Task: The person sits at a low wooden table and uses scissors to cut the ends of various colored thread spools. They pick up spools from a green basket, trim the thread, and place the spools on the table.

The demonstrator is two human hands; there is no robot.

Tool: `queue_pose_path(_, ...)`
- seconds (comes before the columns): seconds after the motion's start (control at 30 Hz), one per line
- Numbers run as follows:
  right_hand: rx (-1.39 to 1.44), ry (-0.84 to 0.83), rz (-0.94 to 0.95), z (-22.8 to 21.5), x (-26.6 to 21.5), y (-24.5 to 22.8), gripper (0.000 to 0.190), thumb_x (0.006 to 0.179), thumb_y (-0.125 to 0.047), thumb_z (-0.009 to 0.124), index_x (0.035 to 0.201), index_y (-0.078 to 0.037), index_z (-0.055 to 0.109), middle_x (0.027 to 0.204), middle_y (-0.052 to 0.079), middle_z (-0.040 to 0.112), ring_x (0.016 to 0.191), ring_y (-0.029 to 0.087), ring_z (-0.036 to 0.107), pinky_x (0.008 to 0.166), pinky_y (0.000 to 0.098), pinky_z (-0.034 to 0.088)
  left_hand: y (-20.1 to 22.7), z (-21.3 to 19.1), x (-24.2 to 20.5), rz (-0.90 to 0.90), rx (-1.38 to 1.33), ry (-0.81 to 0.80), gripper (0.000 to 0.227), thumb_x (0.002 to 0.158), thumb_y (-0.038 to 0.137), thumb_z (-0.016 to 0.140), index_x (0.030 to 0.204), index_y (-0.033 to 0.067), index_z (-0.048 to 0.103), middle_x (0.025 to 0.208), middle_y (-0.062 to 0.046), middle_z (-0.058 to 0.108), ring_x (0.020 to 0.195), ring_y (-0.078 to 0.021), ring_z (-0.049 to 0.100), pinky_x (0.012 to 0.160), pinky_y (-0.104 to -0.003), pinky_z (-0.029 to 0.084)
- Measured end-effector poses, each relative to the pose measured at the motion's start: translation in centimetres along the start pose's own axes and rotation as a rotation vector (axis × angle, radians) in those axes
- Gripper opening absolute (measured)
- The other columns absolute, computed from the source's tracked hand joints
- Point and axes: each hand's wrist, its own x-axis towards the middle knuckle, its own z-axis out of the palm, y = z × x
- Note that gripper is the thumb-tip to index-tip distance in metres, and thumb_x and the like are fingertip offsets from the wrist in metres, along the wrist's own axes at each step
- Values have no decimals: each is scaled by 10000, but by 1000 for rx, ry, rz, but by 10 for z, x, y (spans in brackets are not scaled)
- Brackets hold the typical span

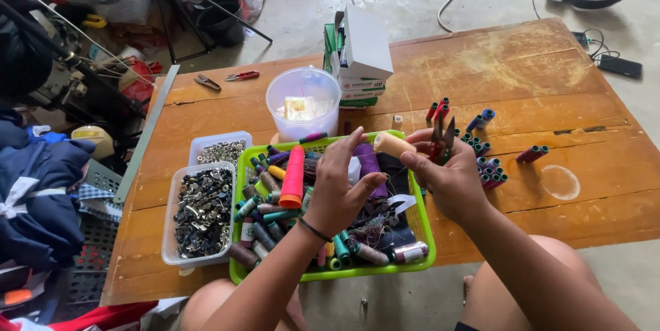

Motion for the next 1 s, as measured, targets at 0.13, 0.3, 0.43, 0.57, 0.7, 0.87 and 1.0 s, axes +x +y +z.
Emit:
queue_pose_path(0.13,6,-4,26,18,-10,-10,341,848,-143,828,1123,15,704,768,131,716,502,86,582,488,244,484,9,3,0,-17,-280,-24,835,837,389,834,1490,-2,492,1253,-292,662,1255,-478,585,1031,-645,422)
queue_pose_path(0.3,-31,-65,-2,23,-11,-20,295,882,-156,791,1112,20,740,754,170,715,551,150,587,537,276,497,11,5,-4,-221,-660,10,562,855,290,852,1338,50,692,1063,-170,759,971,-204,714,910,-373,579)
queue_pose_path(0.43,-46,-94,-4,23,-12,-22,304,865,-112,800,1141,5,742,771,161,714,562,153,575,568,289,508,14,2,-2,-182,-557,94,387,782,232,919,1114,67,808,862,-59,779,849,-105,707,885,-313,551)
queue_pose_path(0.57,-78,-113,-56,26,-15,-32,431,758,-9,863,1172,9,745,706,134,702,530,130,550,559,268,479,15,4,-3,-279,-679,190,384,788,137,905,1124,-2,784,874,-101,795,851,-112,685,940,-385,534)
queue_pose_path(0.7,-60,-139,-111,16,-12,-36,418,743,-3,866,1145,12,753,676,136,712,506,130,561,543,264,466,8,-1,-3,-304,-742,266,385,797,82,883,1134,-57,759,905,-168,785,843,-155,674,825,-356,595)
queue_pose_path(0.87,356,-456,-207,-13,-12,-25,301,795,26,804,1034,170,691,564,177,676,462,179,645,499,263,503,5,1,-3,-273,-711,272,377,781,67,899,1103,-70,759,880,-152,783,855,-146,649,880,-371,552)
queue_pose_path(1.0,-76,-219,-302,0,-4,-48,288,799,-103,838,1022,57,749,491,40,573,423,57,500,440,190,397,18,-1,-2,-202,-657,208,385,728,37,927,1067,-54,769,876,-148,801,875,-151,691,924,-365,535)
